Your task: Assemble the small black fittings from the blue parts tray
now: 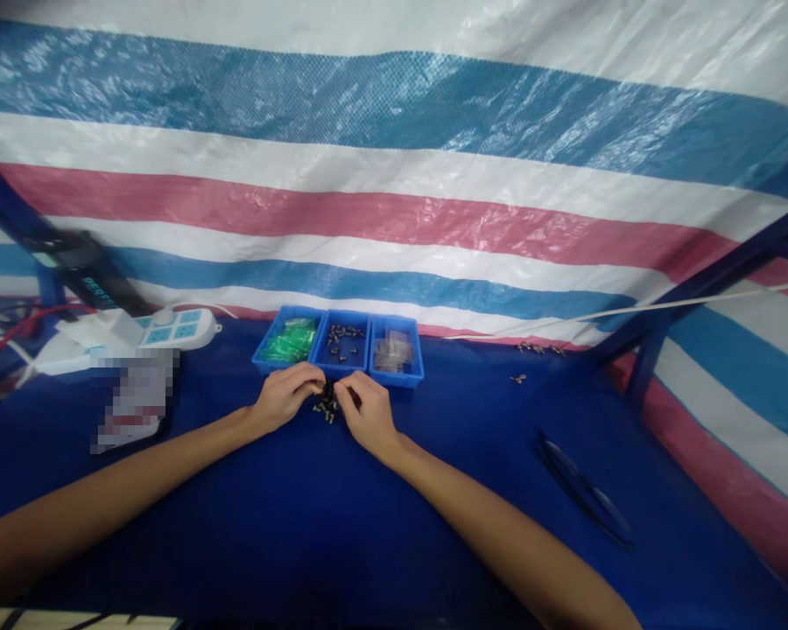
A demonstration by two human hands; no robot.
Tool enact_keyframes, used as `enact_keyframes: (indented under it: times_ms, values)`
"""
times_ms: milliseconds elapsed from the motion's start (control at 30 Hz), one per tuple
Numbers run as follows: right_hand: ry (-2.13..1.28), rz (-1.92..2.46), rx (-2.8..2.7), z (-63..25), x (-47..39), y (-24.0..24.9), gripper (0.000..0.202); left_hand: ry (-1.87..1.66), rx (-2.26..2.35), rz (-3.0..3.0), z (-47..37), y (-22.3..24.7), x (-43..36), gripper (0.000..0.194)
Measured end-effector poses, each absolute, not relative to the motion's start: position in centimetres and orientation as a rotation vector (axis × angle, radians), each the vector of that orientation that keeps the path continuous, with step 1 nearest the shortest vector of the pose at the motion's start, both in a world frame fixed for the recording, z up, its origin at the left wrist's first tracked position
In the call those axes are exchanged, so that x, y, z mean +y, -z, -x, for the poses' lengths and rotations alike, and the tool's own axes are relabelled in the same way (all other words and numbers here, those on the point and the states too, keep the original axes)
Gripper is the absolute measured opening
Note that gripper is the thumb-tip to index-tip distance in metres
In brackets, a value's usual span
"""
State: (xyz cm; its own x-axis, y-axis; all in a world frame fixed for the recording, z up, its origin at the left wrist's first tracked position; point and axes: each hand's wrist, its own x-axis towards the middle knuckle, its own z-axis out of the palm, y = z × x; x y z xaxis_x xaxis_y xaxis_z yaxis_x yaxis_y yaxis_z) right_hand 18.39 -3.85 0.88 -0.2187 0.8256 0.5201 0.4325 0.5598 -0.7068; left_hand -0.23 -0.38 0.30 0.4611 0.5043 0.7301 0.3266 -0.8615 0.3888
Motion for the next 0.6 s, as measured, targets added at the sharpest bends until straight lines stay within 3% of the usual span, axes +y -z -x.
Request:
enact_keyframes:
  times_ms: [267, 600]
  values:
    - [-0.548, 1.026, -1.838, -18.32, -3.86, -0.87, 0.026, -1.279, 0.754, -2.384, 0.68, -0.20, -0.55, 0.039]
    - [-0.548, 1.007, -1.860, -18.29, -3.68, -0.63, 0.025, -1.157, 0.736, -2.489, 0.94, 0.05, -0.51, 0.036]
